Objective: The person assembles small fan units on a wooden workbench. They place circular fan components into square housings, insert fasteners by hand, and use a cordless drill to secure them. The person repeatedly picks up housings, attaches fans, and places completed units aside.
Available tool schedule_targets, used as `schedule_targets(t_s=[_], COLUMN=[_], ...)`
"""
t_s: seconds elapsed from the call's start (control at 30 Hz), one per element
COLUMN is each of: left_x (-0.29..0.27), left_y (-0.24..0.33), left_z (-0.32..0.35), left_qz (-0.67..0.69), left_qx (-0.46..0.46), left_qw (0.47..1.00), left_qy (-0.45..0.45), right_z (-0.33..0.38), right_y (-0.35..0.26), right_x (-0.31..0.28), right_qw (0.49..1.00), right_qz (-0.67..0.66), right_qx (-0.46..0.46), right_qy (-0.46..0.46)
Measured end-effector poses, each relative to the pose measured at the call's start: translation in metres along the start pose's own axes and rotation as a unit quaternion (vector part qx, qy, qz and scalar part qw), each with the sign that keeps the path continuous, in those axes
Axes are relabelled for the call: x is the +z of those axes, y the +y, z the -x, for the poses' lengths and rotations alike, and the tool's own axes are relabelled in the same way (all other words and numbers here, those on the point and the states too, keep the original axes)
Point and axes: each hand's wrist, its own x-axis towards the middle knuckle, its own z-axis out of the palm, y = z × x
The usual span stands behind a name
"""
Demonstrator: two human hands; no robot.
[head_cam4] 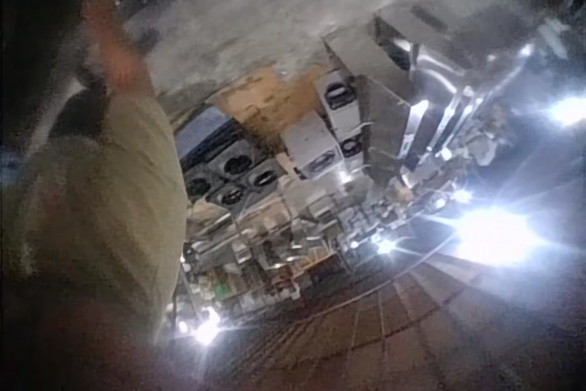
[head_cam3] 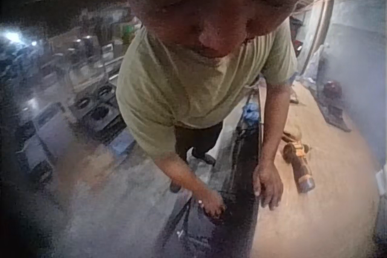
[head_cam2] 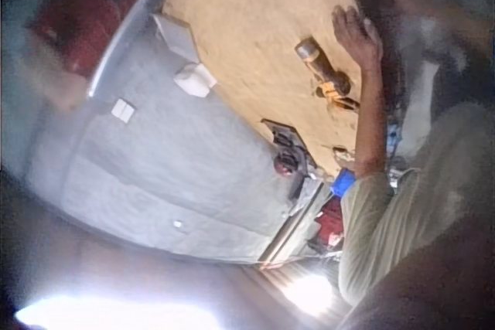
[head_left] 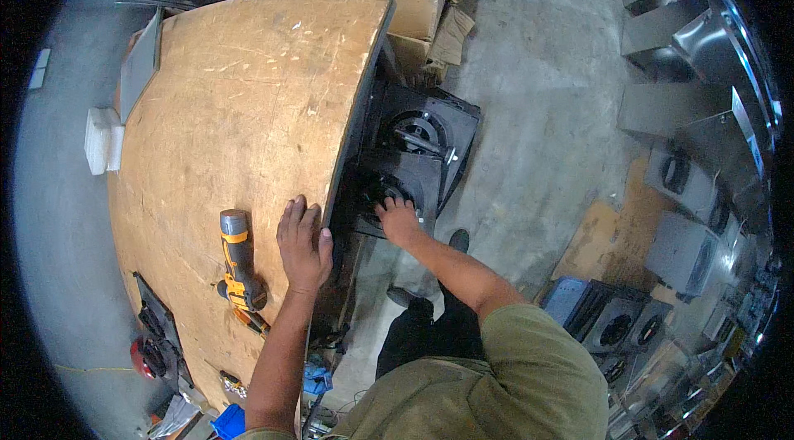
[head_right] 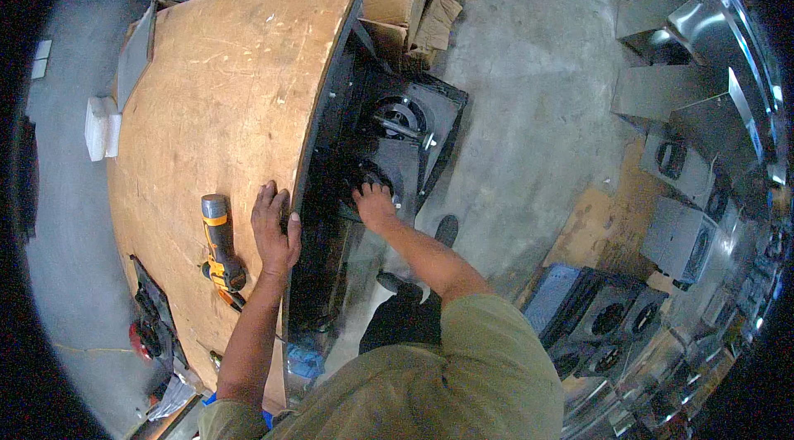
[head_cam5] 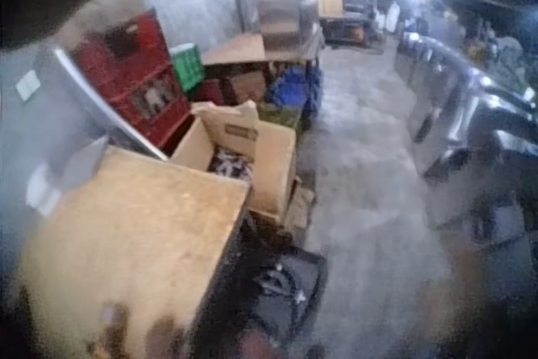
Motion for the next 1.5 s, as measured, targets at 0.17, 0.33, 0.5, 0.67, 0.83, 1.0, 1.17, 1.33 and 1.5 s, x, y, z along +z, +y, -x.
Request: schedule_targets(t_s=[0.17,0.33,0.5,0.67,0.83,1.0,1.17,1.33,1.5], left_x=[0.001,-0.002,0.002,0.018,-0.01,-0.072,-0.131,-0.211,-0.275], left_y=[-0.001,0.002,-0.003,-0.014,-0.003,-0.034,-0.182,-0.355,-0.507], left_z=[-0.001,-0.001,0.002,0.007,0.03,0.138,0.313,0.456,0.496], left_qz=[0.01,0.018,0.03,0.123,0.209,0.305,0.308,0.207,0.143], left_qx=[-0.004,0.011,-0.007,-0.001,0.016,0.08,-0.204,-0.478,-0.517], left_qw=[1.0,1.0,0.999,0.991,0.969,0.949,0.914,0.786,0.747], left_qy=[0.003,0.016,0.011,0.052,0.132,0.023,0.167,0.332,0.392], right_z=[-0.001,-0.002,-0.013,0.002,0.081,0.161,0.166,0.147,0.126], right_y=[0.001,0.0,0.002,0.001,0.017,0.04,-0.007,-0.142,-0.261], right_x=[0.002,0.016,0.013,-0.019,-0.057,-0.079,-0.081,-0.07,-0.095], right_qw=[1.0,1.0,0.996,0.997,0.999,0.983,0.964,0.95,0.961], right_qz=[0.02,-0.012,-0.026,-0.038,0.002,-0.132,-0.111,-0.075,-0.179], right_qx=[-0.003,0.016,0.036,-0.041,-0.04,0.043,0.072,-0.043,-0.081], right_qy=[0.006,-0.016,-0.083,-0.05,0.012,0.121,0.231,0.3,0.197])
